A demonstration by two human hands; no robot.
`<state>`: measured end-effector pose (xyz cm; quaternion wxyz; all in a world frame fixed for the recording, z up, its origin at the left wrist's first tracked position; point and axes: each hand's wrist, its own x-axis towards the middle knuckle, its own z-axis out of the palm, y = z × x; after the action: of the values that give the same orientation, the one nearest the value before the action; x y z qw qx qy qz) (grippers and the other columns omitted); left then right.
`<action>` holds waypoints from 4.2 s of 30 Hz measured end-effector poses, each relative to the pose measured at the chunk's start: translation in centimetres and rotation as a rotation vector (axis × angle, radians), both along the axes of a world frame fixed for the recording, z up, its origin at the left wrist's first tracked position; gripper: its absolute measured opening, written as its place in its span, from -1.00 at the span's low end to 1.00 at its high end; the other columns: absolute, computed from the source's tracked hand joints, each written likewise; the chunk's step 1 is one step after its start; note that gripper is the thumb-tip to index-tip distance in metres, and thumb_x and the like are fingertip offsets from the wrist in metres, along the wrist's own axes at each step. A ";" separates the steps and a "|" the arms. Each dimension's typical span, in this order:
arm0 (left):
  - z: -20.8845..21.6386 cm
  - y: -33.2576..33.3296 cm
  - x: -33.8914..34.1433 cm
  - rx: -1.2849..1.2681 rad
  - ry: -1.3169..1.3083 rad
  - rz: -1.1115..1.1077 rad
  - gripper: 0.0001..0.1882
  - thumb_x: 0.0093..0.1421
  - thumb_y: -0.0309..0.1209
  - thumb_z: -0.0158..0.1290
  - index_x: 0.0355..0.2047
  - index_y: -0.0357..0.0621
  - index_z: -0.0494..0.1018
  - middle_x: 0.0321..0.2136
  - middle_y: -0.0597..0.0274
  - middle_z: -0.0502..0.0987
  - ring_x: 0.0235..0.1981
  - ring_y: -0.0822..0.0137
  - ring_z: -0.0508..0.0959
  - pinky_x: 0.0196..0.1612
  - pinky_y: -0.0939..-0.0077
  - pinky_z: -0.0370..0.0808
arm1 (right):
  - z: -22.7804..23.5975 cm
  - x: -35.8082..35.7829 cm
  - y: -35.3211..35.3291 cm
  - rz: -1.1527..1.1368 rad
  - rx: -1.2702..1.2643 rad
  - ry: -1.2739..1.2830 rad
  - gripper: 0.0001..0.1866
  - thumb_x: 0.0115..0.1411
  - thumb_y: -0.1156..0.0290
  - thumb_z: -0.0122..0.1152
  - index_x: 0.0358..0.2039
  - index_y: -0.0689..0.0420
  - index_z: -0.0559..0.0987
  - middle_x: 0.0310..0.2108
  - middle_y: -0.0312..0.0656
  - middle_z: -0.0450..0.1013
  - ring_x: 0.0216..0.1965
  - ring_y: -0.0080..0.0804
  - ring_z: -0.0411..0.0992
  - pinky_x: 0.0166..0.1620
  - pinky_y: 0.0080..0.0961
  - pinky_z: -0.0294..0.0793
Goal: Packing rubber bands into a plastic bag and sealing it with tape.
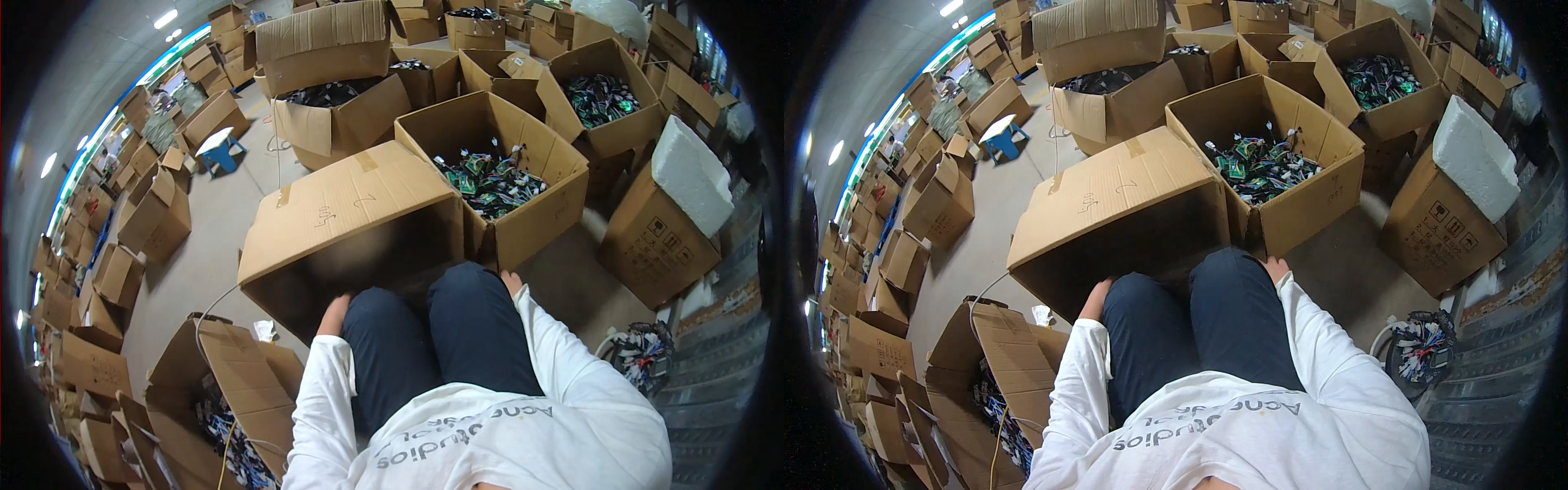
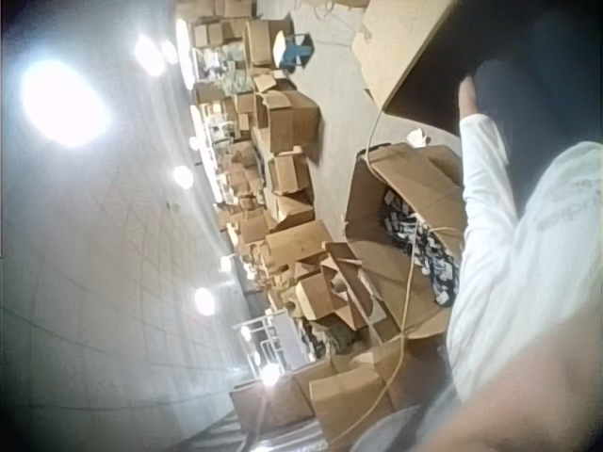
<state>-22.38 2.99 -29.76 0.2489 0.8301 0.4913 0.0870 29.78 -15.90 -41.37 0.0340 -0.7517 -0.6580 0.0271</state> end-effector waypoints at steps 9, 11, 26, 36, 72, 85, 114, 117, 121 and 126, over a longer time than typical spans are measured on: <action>-0.7 0.5 0.6 0.009 0.010 -0.038 -0.50 0.41 0.01 -0.15 0.04 -0.02 0.60 0.06 -0.14 0.59 0.06 -0.20 0.57 0.09 0.11 0.52 | 1.6 -0.4 -0.5 -0.049 0.028 0.135 -0.66 0.31 0.19 0.02 0.06 -0.23 0.60 -0.24 -0.01 0.53 -0.19 -0.01 0.49 -0.18 -0.12 0.35; -0.4 0.8 0.8 0.015 0.013 -0.053 -0.50 0.41 0.01 -0.15 0.04 -0.02 0.60 0.06 -0.14 0.59 0.05 -0.21 0.58 0.09 0.11 0.53 | 1.9 -0.1 -0.7 -0.068 0.016 0.130 -0.64 0.31 0.18 0.02 0.08 -0.21 0.58 -0.24 -0.02 0.53 -0.17 0.00 0.49 -0.17 -0.16 0.33; 22.5 -5.1 5.5 0.747 0.102 0.011 -0.70 0.23 -0.10 0.27 -0.39 -0.05 0.57 -0.40 0.16 0.58 -0.32 0.06 0.64 -0.32 0.14 0.57 | 31.3 -4.2 0.6 0.354 0.687 -0.448 -0.79 0.24 0.30 0.19 -0.12 -0.19 0.65 0.20 -0.52 0.49 -0.11 -0.28 0.44 -0.05 -0.20 0.42; 35.0 -10.8 2.4 0.861 -0.243 0.044 -0.85 0.21 -0.39 0.28 -0.43 -0.10 0.52 -0.48 0.20 0.55 -0.52 0.11 0.55 -0.41 0.29 0.45 | 45.4 -4.3 -4.1 0.518 0.937 -0.433 -0.73 0.10 0.41 0.35 -0.16 -0.05 0.58 0.07 -0.46 0.55 -0.19 -0.36 0.46 -0.09 -0.32 0.41; 38.6 -27.4 3.9 0.162 -0.082 -0.588 -0.78 0.08 -0.45 0.34 -0.39 -0.11 0.48 -0.33 0.23 0.59 -0.16 0.09 0.57 0.03 0.22 0.42 | 51.5 -10.1 -17.1 0.844 0.083 0.117 -0.71 0.20 0.04 0.35 -0.45 -0.02 0.63 -0.51 -0.41 0.45 -0.40 -0.30 0.46 -0.26 -0.33 0.34; 41.1 -29.2 1.9 0.346 -0.085 -0.762 -0.67 -0.06 -0.44 0.44 -0.25 0.08 0.64 -0.26 0.40 0.61 -0.08 0.29 0.59 0.27 0.06 0.30 | 50.0 -12.1 -17.4 0.930 -0.234 0.170 -0.44 0.11 -0.29 0.34 -0.46 0.03 0.72 -0.19 -0.22 0.64 -0.11 -0.18 0.50 -0.08 -0.27 0.40; 32.0 -19.8 5.8 0.263 0.053 -0.627 -0.74 0.20 -0.11 0.36 -0.25 0.04 0.69 -0.11 0.39 0.68 0.15 0.17 0.36 0.22 0.05 0.11 | 50.8 -9.2 -17.9 0.911 -0.188 0.429 -0.61 0.19 0.09 0.44 -0.60 0.01 0.49 -0.60 -0.33 0.44 -0.49 -0.19 0.40 -0.14 -0.32 0.30; 32.2 -19.7 5.9 0.449 0.037 -0.488 -0.82 0.16 -0.22 0.37 -0.32 0.03 0.66 -0.18 0.41 0.66 0.04 0.20 0.44 0.19 0.12 0.15 | 51.3 -7.9 -18.5 0.547 -0.164 0.147 -0.65 0.15 0.04 0.44 -0.58 -0.03 0.56 -0.58 -0.33 0.45 -0.45 -0.22 0.42 -0.08 -0.29 0.25; 35.4 -21.0 5.6 0.988 -0.049 -0.259 -0.82 0.05 -0.26 0.36 -0.39 0.13 0.56 -0.22 0.51 0.59 -0.10 0.29 0.49 0.11 0.21 0.18 | 52.1 -8.4 -20.4 0.378 0.323 -0.089 -0.69 0.03 0.14 0.51 -0.56 0.00 0.54 -0.38 -0.31 0.42 -0.20 -0.34 0.41 0.02 -0.24 0.16; 37.1 -23.2 3.5 1.302 0.057 -0.096 -0.81 0.05 -0.35 0.32 -0.32 0.18 0.57 -0.21 0.54 0.57 -0.12 0.33 0.49 0.10 0.21 0.17 | 49.9 -9.7 -20.0 0.351 0.640 -0.160 -0.73 -0.03 0.28 0.53 -0.45 0.01 0.55 -0.22 -0.32 0.39 -0.11 -0.31 0.39 0.10 -0.15 0.18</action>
<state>-18.92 -20.21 7.38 -0.3141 0.8342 0.3069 0.3336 20.08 -35.92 8.53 0.2107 -0.5784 -0.7527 -0.2335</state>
